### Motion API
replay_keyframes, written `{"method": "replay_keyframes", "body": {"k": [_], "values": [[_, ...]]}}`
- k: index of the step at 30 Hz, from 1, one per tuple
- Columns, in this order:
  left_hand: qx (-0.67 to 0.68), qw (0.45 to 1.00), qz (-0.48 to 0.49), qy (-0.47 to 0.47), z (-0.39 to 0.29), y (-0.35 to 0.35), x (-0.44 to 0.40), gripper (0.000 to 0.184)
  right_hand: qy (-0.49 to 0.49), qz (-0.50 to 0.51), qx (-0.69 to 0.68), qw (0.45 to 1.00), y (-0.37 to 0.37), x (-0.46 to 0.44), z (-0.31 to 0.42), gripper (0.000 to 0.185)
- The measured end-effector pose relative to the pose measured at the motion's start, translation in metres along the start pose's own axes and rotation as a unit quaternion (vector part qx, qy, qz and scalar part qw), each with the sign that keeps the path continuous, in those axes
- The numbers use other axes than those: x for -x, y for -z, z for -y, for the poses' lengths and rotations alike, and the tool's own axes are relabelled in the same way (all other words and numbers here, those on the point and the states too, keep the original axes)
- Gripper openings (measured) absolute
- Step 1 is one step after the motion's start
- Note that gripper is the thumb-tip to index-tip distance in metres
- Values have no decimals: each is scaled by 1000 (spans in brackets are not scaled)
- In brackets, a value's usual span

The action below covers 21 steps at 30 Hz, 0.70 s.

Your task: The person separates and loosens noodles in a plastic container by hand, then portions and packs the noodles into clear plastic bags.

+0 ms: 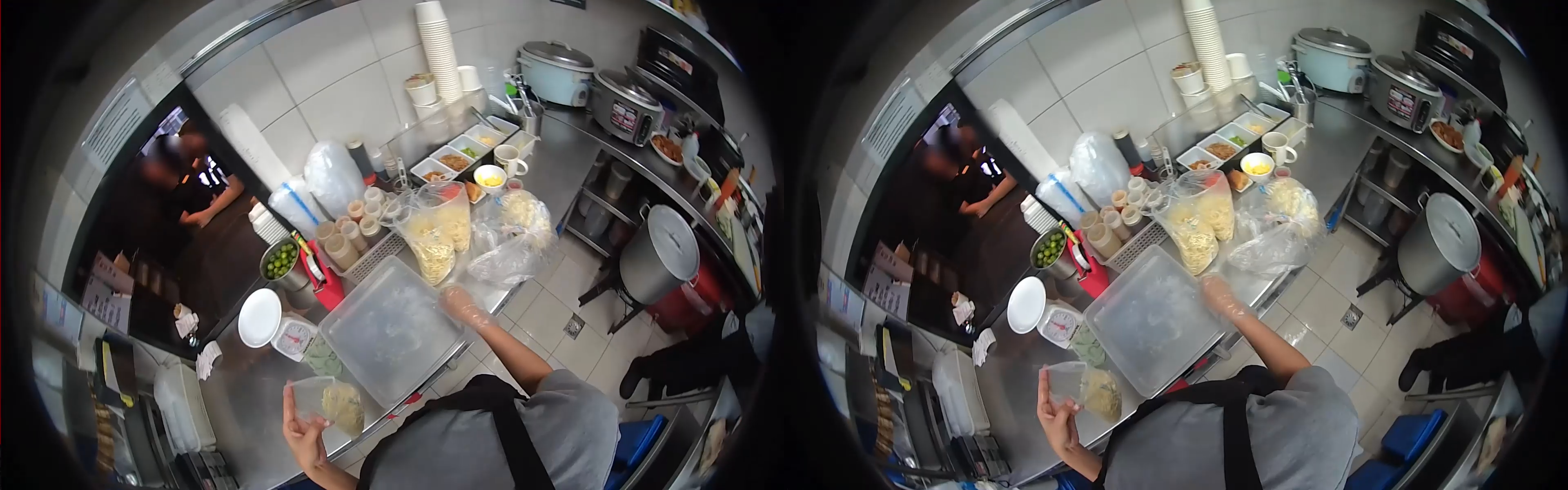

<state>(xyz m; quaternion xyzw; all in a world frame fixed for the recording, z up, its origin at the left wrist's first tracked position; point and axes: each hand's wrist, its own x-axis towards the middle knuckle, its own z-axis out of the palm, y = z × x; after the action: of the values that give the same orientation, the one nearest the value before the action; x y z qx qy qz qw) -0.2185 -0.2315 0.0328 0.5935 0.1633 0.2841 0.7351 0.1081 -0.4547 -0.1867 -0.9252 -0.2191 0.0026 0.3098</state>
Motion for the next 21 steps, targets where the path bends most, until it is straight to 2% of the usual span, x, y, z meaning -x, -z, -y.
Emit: {"method": "replay_keyframes", "body": {"k": [1, 3, 6, 8, 11, 12, 13, 15, 16, 18, 20, 21], "values": [[-3, 1000, 6, 9, -3, -2, 1, 80, -11, 14, -13, 1000, -6, 4, -7, 24], [-7, 999, 19, 30, -8, -8, 2, 82, 74, -23, 18, 997, -30, 6, -5, 21], [-11, 999, 16, 36, -15, -21, -2, 83, 80, -6, 15, 997, -58, 4, 31, 18], [-24, 997, 62, 30, -10, -19, -14, 84, 92, 12, 7, 996, -65, 9, 46, 16], [-22, 988, 142, 65, -12, -32, -28, 83, 141, 68, -72, 985, -11, 10, 66, 23], [-14, 982, 171, 81, -13, -42, -36, 83, 58, 115, -108, 986, 7, 2, 63, 21], [-23, 980, 183, 80, -10, -53, -44, 83, -26, 161, -140, 977, 27, -5, 53, 21], [-41, 975, 205, 80, 3, -77, -59, 82, -14, 74, -126, 989, 37, 0, 9, 28], [-42, 964, 245, 91, 8, -87, -69, 83, 83, -59, -81, 991, 30, 4, -29, 34], [-46, 943, 313, 101, 14, -110, -88, 82, 25, -25, -18, 999, 49, -11, -84, 42], [-34, 930, 350, 102, 21, -132, -103, 81, -10, 14, 81, 997, 70, -28, -125, 40], [-18, 928, 359, 101, 28, -143, -110, 80, -45, -14, 73, 996, 95, -30, -118, 37]]}}
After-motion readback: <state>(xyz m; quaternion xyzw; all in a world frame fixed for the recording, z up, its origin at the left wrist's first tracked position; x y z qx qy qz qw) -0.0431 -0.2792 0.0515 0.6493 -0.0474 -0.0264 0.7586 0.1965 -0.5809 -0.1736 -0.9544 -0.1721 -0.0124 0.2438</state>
